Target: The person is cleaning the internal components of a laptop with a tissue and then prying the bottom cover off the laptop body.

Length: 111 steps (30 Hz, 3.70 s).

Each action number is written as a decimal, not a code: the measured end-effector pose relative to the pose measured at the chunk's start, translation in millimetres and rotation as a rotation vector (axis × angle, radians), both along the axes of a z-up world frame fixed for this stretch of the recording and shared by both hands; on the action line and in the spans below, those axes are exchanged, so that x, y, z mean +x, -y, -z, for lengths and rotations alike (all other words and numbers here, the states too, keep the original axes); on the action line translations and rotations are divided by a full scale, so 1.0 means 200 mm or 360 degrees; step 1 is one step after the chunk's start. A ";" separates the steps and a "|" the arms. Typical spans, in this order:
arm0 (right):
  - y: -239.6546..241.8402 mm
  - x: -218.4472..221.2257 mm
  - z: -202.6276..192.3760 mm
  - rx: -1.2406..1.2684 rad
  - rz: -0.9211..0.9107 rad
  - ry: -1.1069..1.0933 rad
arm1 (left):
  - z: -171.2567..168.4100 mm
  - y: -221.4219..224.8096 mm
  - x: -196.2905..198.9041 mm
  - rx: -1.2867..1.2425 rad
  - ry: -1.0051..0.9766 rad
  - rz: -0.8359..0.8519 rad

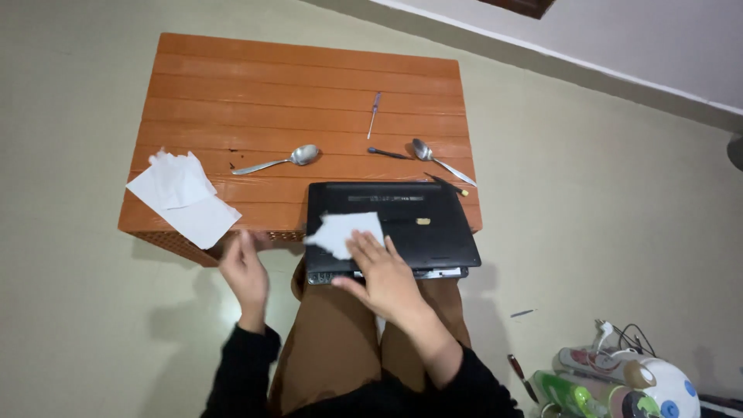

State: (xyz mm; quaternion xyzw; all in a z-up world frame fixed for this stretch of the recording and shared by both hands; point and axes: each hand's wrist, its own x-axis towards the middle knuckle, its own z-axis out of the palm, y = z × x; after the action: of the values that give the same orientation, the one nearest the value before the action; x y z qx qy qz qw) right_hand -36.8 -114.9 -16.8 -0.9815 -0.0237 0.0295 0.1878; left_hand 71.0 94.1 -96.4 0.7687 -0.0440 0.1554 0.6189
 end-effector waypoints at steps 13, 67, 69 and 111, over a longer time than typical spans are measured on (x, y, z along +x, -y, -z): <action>0.08 -0.07 -0.02 -0.0056 -0.0156 -0.0075 | 0.26 -0.07 -0.09 -0.0538 -0.0574 -0.0040; 0.84 -0.68 0.70 0.2040 0.1494 0.0657 | 0.52 0.02 -0.42 -0.0947 -0.0921 0.1050; 0.80 -0.73 0.66 0.2054 0.1551 0.0778 | 0.43 -0.01 -0.49 -0.0962 -0.0986 0.1020; 0.59 -1.21 -0.06 0.1212 0.1001 0.0804 | -0.15 -0.26 -0.88 0.0306 0.0819 0.0764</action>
State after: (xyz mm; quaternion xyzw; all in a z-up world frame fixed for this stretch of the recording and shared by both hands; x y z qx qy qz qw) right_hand -278.5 -232.7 -5.4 -0.7806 0.2173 -0.2749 0.5176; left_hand -104.7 147.0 -66.7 0.7268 -0.3918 0.1892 0.5315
